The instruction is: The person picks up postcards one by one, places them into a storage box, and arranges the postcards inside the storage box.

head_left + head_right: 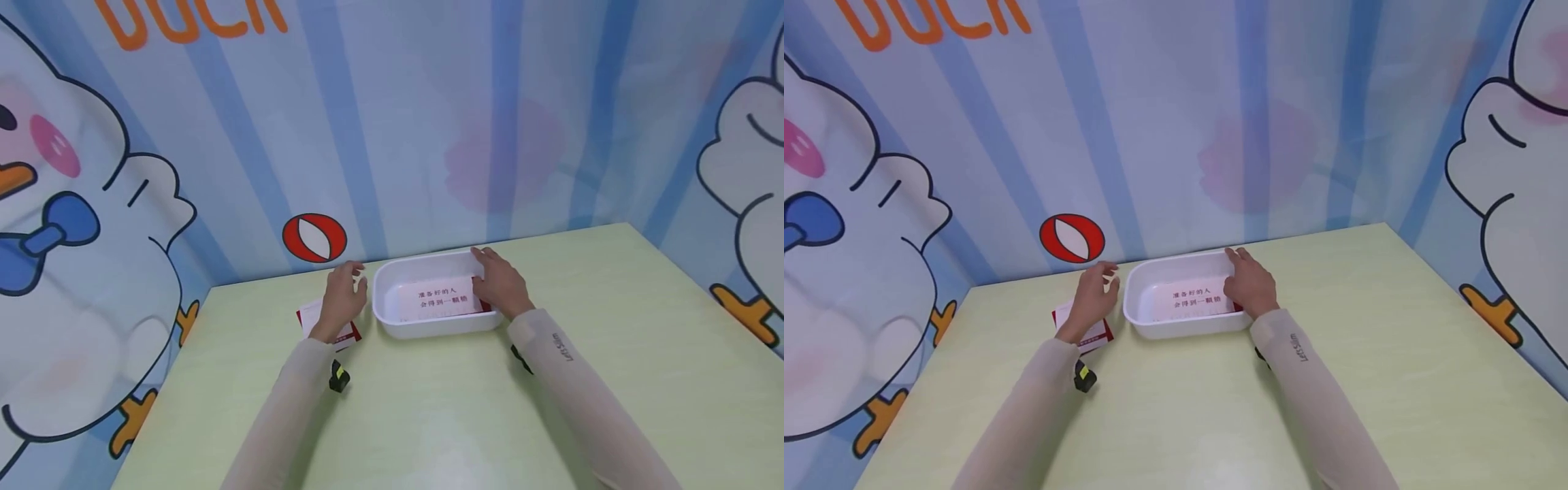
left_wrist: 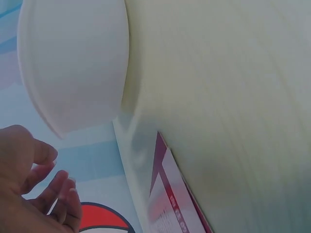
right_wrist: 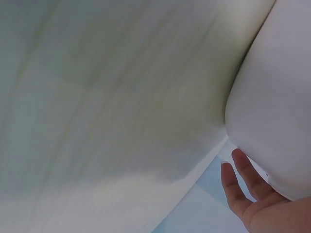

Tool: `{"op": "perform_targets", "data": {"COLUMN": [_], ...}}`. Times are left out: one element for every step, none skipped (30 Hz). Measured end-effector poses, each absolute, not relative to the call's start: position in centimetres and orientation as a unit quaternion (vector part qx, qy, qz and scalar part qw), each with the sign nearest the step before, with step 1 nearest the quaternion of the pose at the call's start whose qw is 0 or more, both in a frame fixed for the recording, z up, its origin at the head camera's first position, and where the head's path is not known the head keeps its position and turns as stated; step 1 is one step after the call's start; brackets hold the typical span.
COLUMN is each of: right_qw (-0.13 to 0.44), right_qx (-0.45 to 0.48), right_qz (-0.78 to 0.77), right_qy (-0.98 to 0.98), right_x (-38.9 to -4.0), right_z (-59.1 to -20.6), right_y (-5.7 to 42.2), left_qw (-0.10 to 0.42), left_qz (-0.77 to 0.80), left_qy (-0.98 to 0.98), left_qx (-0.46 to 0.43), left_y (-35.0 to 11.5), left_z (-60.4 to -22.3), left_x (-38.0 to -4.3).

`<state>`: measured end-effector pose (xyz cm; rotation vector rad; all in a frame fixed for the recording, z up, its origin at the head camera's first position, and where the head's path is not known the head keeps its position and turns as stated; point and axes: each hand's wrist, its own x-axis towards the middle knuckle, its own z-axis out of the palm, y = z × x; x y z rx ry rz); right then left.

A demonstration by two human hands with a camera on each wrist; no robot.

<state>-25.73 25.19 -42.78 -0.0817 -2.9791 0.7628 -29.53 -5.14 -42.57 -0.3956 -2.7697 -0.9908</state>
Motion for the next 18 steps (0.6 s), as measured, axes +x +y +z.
{"op": "perform_targets", "data": {"right_qw": [0.033,0.033,0.033,0.035,0.035,0.035,0.034,0.033,0.032,0.031,0.029,0.028,0.027,0.026,0.026,0.025,0.026,0.026], "right_qx": [-0.027,-0.029,-0.030,-0.032,-0.032,-0.033,-0.034,-0.034,-0.034,-0.033,-0.034,-0.035,-0.036,-0.037,-0.038,-0.040,-0.041,-0.041], "right_qz": [0.248,0.248,0.248,0.248,0.246,0.246,0.245,0.245,0.245,0.245,0.246,0.246,0.247,0.248,0.248,0.249,0.249,0.249], "right_qy": [-0.968,-0.968,-0.968,-0.968,-0.968,-0.968,-0.968,-0.968,-0.968,-0.968,-0.968,-0.968,-0.968,-0.968,-0.968,-0.967,-0.967,-0.967], "right_x": [-25.8,-25.8,-25.8,-25.9,-25.9,-25.9,-25.9,-25.9,-25.9,-25.8,-25.8,-25.8,-25.7,-25.7,-25.8,-25.8,-25.8,-25.9], "right_z": [-42.9,-42.9,-43.0,-43.0,-43.0,-42.9,-42.9,-42.8,-42.8,-42.7,-42.6,-42.6,-42.6,-42.6,-42.6,-42.7,-42.7,-42.8], "right_y": [25.1,25.1,25.1,25.1,25.1,25.1,25.1,25.1,25.1,25.1,25.1,25.1,25.1,25.0,25.0,25.0,25.0,24.9], "left_qw": [0.082,0.076,0.072,0.068,0.062,0.058,0.054,0.050,0.046,0.042,0.039,0.036,0.033,0.029,0.027,0.024,0.023,0.022], "left_qz": [-0.328,-0.326,-0.323,-0.320,-0.317,-0.315,-0.312,-0.311,-0.309,-0.305,-0.303,-0.301,-0.298,-0.297,-0.293,-0.290,-0.288,-0.284], "left_qy": [-0.932,-0.934,-0.936,-0.937,-0.939,-0.941,-0.942,-0.943,-0.944,-0.946,-0.947,-0.949,-0.950,-0.951,-0.952,-0.954,-0.955,-0.956], "left_qx": [-0.128,-0.124,-0.121,-0.119,-0.116,-0.114,-0.111,-0.107,-0.103,-0.099,-0.095,-0.091,-0.087,-0.082,-0.078,-0.075,-0.071,-0.067], "left_y": [-5.4,-5.6,-5.8,-5.9,-6.1,-6.3,-6.4,-6.6,-6.7,-6.9,-7.0,-7.2,-7.4,-7.6,-7.8,-8.0,-8.2,-8.4], "left_z": [-42.5,-42.5,-42.5,-42.4,-42.4,-42.3,-42.2,-42.2,-42.1,-42.2,-42.2,-42.3,-42.3,-42.4,-42.5,-42.7,-42.8,-42.8], "left_x": [-29.5,-29.5,-29.6,-29.6,-29.6,-29.7,-29.7,-29.7,-29.8,-29.8,-29.9,-29.9,-30.0,-30.0,-30.1,-30.1,-30.2,-30.3]}}
